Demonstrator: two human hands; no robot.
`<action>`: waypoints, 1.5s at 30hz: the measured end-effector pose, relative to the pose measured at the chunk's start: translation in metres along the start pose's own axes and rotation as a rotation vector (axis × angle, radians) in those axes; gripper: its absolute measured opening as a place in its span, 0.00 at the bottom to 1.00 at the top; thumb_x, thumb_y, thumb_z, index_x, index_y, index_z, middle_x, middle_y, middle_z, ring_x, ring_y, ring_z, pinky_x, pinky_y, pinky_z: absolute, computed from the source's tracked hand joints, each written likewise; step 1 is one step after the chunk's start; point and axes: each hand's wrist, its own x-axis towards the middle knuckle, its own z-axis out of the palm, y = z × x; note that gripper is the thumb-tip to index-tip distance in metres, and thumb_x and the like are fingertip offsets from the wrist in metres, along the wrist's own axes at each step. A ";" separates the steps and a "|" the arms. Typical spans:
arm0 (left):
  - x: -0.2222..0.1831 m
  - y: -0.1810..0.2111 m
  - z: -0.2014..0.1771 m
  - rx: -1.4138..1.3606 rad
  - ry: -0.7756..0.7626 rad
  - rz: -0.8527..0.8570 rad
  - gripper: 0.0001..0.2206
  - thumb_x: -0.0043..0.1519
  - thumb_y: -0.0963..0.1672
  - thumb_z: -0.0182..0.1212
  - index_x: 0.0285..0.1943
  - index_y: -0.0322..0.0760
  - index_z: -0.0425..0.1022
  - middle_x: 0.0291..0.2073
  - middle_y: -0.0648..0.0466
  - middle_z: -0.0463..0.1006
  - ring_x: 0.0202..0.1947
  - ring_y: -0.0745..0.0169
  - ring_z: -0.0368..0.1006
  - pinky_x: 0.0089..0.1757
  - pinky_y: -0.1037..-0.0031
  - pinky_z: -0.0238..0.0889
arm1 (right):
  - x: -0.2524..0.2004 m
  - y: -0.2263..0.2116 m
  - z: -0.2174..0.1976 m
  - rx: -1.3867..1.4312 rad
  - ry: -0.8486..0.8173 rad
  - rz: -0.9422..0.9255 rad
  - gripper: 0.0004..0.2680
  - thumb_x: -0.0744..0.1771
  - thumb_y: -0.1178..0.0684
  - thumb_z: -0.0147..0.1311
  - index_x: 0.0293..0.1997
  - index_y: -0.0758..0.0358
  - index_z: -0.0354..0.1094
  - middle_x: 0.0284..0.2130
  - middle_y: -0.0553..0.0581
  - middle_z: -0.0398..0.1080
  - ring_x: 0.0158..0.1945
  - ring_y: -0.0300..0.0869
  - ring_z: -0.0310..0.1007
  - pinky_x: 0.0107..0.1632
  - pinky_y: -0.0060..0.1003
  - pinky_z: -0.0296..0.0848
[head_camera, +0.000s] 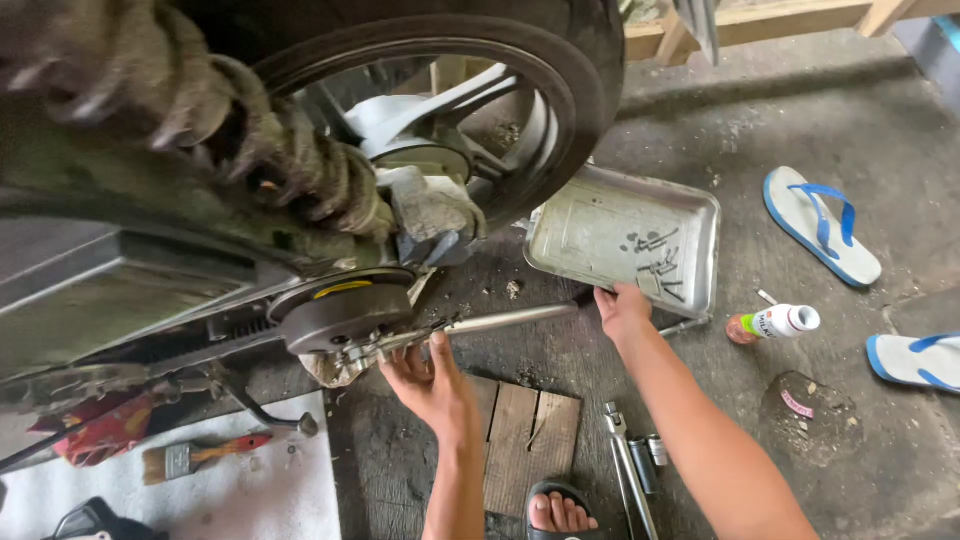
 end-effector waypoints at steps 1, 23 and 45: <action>-0.005 0.012 0.001 0.002 -0.008 -0.005 0.39 0.58 0.39 0.74 0.75 0.35 0.52 0.67 0.37 0.59 0.65 0.44 0.64 0.60 0.49 0.61 | -0.002 -0.007 0.000 0.006 0.006 -0.003 0.20 0.67 0.62 0.53 0.62 0.81 0.45 0.50 0.79 0.67 0.49 0.64 0.79 0.55 0.59 0.83; -0.063 -0.027 -0.061 0.365 -0.191 -0.512 0.29 0.66 0.47 0.53 0.75 0.35 0.54 0.56 0.46 0.73 0.52 0.55 0.74 0.48 0.65 0.67 | -0.187 -0.076 -0.098 -0.871 -0.357 -0.140 0.13 0.68 0.49 0.53 0.55 0.64 0.67 0.42 0.60 0.73 0.34 0.41 0.70 0.36 0.34 0.70; -0.184 -0.092 -0.096 1.145 -0.982 -0.405 0.14 0.62 0.45 0.57 0.55 0.44 0.79 0.37 0.48 0.85 0.32 0.50 0.82 0.37 0.61 0.77 | -0.305 0.021 -0.332 -1.375 -0.179 -0.703 0.12 0.69 0.49 0.48 0.52 0.67 0.63 0.38 0.62 0.72 0.35 0.47 0.74 0.38 0.42 0.75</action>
